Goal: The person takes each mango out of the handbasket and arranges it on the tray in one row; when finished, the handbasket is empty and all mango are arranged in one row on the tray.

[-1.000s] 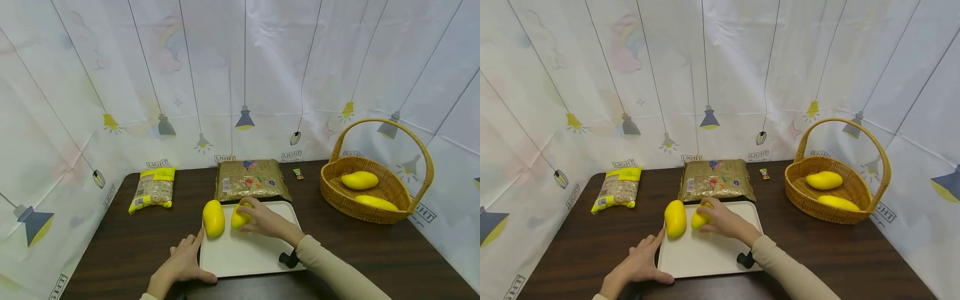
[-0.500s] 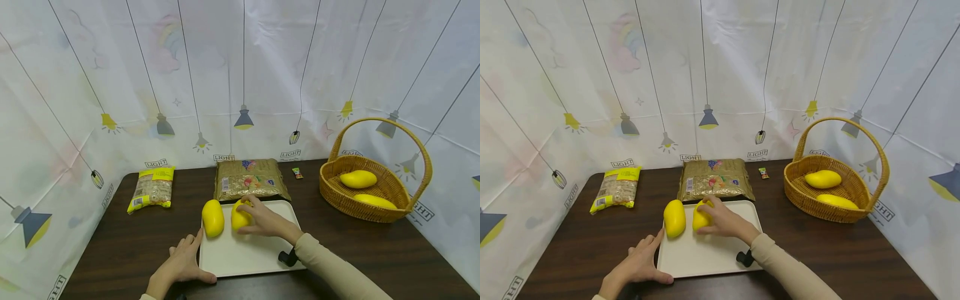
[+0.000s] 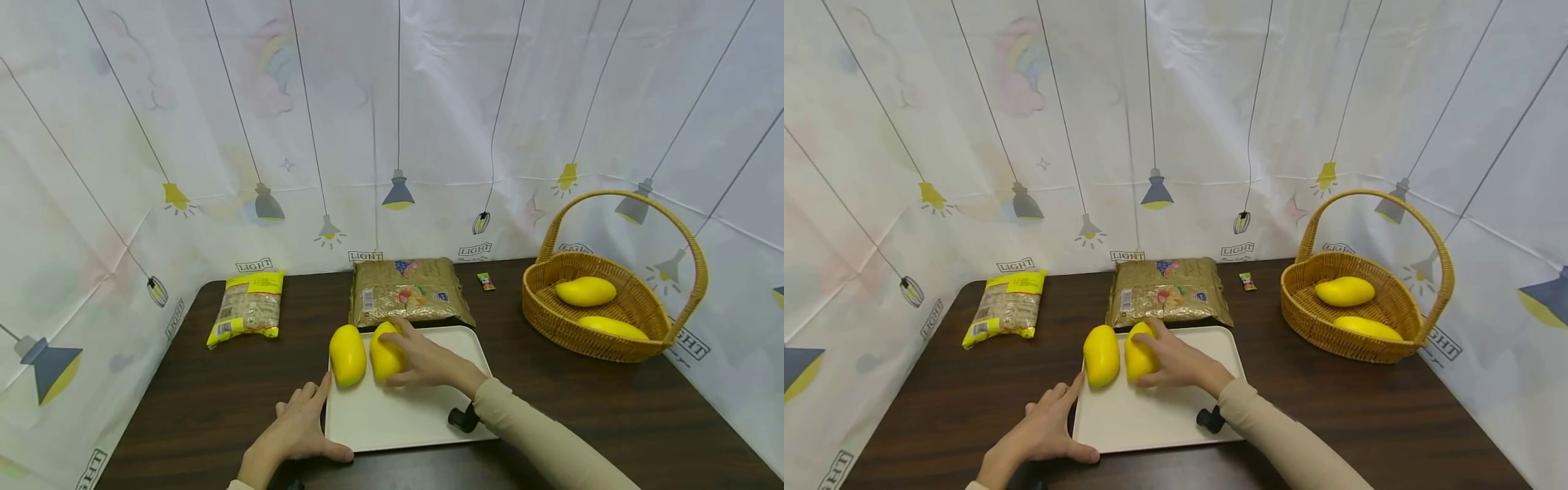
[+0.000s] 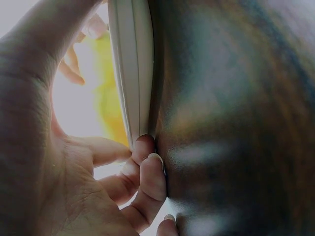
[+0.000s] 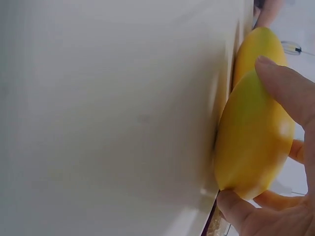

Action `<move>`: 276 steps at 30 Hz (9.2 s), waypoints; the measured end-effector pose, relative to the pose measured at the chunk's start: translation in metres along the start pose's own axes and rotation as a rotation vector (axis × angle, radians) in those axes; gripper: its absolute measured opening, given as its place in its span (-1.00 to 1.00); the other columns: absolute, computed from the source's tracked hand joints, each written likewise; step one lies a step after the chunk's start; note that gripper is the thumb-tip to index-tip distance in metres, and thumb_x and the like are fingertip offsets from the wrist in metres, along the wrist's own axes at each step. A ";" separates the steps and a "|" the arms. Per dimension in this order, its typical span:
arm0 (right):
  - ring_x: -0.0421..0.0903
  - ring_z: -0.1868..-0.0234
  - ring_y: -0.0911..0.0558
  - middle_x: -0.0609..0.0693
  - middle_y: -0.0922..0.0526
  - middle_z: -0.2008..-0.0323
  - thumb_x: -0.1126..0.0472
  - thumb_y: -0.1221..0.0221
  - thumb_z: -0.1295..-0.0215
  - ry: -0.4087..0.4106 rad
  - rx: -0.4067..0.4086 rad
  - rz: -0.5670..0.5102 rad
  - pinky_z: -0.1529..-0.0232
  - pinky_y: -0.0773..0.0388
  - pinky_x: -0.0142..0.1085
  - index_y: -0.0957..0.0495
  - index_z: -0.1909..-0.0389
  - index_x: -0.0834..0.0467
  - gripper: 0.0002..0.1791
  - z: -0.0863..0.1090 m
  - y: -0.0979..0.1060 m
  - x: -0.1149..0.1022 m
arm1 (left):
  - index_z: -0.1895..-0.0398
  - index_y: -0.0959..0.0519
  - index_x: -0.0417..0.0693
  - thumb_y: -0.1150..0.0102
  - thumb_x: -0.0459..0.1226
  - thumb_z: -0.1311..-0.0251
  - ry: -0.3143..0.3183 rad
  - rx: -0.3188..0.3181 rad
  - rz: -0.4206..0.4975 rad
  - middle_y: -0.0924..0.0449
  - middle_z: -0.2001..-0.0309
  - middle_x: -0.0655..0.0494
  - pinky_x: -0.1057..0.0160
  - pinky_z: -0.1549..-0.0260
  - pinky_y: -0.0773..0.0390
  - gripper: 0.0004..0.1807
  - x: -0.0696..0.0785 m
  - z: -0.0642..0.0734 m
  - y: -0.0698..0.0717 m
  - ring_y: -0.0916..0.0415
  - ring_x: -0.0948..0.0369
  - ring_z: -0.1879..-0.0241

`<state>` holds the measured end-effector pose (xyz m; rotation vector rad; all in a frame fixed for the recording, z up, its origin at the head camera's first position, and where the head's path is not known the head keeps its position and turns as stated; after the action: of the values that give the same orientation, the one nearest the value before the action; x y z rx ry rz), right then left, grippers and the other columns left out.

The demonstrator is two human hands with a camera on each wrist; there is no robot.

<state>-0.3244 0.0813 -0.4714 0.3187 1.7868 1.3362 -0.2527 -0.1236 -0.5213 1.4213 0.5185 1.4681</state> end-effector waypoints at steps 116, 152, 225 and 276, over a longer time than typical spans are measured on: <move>0.61 -0.29 -0.21 0.60 -0.12 -0.39 -0.36 0.00 -0.41 -0.623 0.254 0.299 -0.12 -0.17 0.53 -0.01 -0.58 0.22 -0.02 0.232 0.207 0.205 | -0.65 0.14 0.09 -0.55 0.41 0.47 0.016 -0.006 0.016 -0.40 -0.11 -0.01 -0.03 0.22 -0.16 0.60 -0.002 0.002 0.000 -0.30 0.10 -0.01; 0.69 -0.28 -0.16 0.72 -0.10 -0.33 -0.43 0.12 -0.42 -0.710 0.076 0.253 -0.18 -0.17 0.51 -0.09 -0.48 0.44 0.05 0.233 0.190 0.254 | -0.66 0.18 0.12 -0.54 0.42 0.47 0.013 -0.023 0.005 -0.40 -0.09 -0.02 0.01 0.27 -0.13 0.60 -0.001 -0.001 -0.002 -0.30 0.10 0.00; 0.40 -0.21 -0.43 0.42 -0.43 -0.32 -0.23 -0.09 -0.44 -0.533 0.446 0.179 0.04 -0.35 0.21 -0.37 -0.43 0.21 -0.25 0.204 0.229 0.193 | -0.65 0.19 0.18 -0.56 0.39 0.46 0.020 -0.007 0.038 -0.39 -0.05 0.01 0.01 0.26 -0.09 0.59 -0.003 0.005 -0.004 -0.25 0.12 0.06; 0.09 -0.22 -0.53 0.01 -0.60 -0.23 -0.21 -0.26 -0.30 -0.108 0.117 0.000 -0.16 -0.44 0.09 -0.58 -0.28 -0.06 -0.42 0.047 0.068 0.064 | -0.66 0.16 0.16 -0.54 0.41 0.45 0.037 -0.025 0.056 -0.37 -0.05 0.03 0.03 0.27 -0.04 0.58 -0.001 0.002 -0.002 -0.21 0.11 0.07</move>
<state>-0.3465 0.1803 -0.4454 0.4460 1.7772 1.1941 -0.2505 -0.1241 -0.5236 1.4017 0.4855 1.5424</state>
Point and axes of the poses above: each hand's wrist, its own z-axis away from the middle knuckle, its own y-axis out of the back of the hand, x = y × z, the point moved 8 cm from there along -z, towards the middle knuckle
